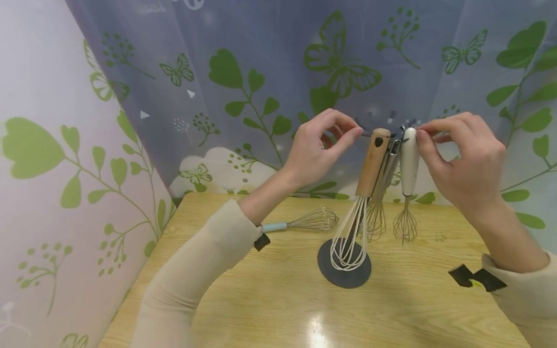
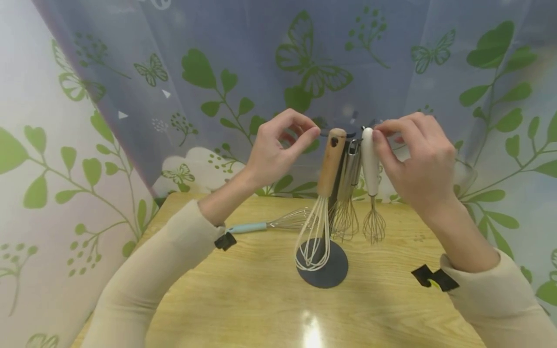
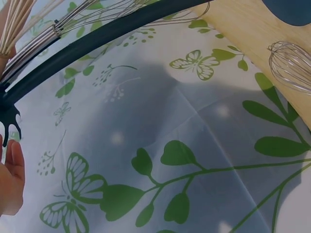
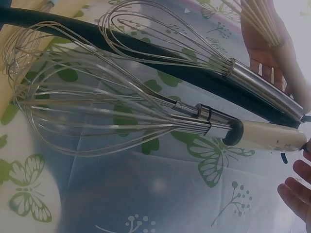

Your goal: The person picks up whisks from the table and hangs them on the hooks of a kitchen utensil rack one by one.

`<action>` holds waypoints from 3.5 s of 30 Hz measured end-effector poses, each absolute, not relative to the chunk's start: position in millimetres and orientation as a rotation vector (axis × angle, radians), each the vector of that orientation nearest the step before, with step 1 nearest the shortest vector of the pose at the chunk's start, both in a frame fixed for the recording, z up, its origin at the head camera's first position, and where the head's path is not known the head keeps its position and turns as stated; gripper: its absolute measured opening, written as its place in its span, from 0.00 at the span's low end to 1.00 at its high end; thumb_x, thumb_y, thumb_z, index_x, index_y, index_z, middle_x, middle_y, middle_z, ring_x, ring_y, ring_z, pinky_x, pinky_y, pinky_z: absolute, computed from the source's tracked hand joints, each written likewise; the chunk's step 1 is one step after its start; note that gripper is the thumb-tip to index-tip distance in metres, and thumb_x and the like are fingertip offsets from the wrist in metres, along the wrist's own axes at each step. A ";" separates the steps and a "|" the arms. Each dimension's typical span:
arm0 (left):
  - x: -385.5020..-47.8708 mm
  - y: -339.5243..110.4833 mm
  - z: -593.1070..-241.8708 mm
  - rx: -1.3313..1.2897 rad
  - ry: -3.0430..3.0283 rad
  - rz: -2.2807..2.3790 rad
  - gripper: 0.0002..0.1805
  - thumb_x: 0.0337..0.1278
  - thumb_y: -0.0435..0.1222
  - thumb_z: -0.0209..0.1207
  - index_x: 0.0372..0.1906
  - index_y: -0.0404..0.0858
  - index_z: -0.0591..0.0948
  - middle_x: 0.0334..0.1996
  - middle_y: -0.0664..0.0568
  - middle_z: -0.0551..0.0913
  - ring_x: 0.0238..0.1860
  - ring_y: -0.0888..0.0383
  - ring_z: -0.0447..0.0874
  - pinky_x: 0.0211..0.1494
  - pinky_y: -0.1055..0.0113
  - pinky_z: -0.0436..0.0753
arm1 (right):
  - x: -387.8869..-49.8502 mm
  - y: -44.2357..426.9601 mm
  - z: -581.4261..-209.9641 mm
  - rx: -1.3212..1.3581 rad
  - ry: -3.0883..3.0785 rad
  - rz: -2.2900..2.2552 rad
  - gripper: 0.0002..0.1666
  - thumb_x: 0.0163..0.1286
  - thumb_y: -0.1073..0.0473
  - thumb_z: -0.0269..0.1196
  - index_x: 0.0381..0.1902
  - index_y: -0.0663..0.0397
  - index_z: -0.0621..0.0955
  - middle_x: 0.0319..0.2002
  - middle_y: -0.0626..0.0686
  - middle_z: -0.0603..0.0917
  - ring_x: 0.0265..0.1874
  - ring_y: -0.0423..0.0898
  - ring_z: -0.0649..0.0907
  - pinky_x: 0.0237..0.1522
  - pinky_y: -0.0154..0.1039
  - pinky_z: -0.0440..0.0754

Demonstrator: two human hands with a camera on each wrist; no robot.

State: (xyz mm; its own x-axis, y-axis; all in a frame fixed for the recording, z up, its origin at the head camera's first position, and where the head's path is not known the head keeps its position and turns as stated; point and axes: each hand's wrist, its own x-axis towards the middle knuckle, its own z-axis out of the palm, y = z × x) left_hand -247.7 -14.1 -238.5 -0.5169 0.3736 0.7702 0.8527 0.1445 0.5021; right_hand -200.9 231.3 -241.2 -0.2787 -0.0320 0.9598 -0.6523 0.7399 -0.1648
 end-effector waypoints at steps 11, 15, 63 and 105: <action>-241.9 -10.2 -238.6 -1.175 -1.933 -1.327 0.06 0.73 0.33 0.64 0.44 0.33 0.86 0.39 0.45 0.87 0.34 0.58 0.84 0.41 0.71 0.84 | -207.0 233.3 -239.4 0.567 -1.796 0.684 0.21 0.76 0.53 0.64 0.39 0.70 0.87 0.33 0.70 0.85 0.44 0.15 0.70 0.51 0.12 0.64; -242.4 -8.8 -240.1 -1.168 -1.918 -1.335 0.06 0.73 0.32 0.64 0.44 0.32 0.86 0.39 0.44 0.88 0.34 0.57 0.84 0.40 0.73 0.84 | -209.1 235.6 -240.1 0.568 -1.798 0.679 0.16 0.74 0.57 0.67 0.39 0.69 0.88 0.33 0.69 0.86 0.42 0.17 0.71 0.50 0.12 0.64; -245.5 -11.3 -245.2 -1.142 -1.860 -1.388 0.05 0.71 0.31 0.65 0.44 0.32 0.86 0.39 0.43 0.87 0.33 0.56 0.84 0.38 0.69 0.85 | -195.9 219.5 -237.7 0.636 -1.687 0.640 0.10 0.64 0.62 0.73 0.33 0.67 0.89 0.30 0.68 0.86 0.31 0.68 0.79 0.53 0.19 0.64; -258.8 -116.8 -368.5 -0.800 -2.524 -1.248 0.16 0.67 0.43 0.69 0.53 0.40 0.85 0.50 0.49 0.89 0.49 0.51 0.85 0.51 0.54 0.87 | -196.6 224.2 -242.1 0.623 -1.712 0.604 0.09 0.65 0.62 0.73 0.35 0.66 0.88 0.32 0.66 0.87 0.32 0.66 0.80 0.49 0.20 0.64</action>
State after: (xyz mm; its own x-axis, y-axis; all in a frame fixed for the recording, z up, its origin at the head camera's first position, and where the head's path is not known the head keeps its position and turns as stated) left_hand -258.8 -116.8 -368.5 -0.8294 0.3754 0.4137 0.5566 0.4928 0.6688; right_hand -196.6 224.2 -242.1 -0.2005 -0.0926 0.9753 -0.6842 0.7257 -0.0718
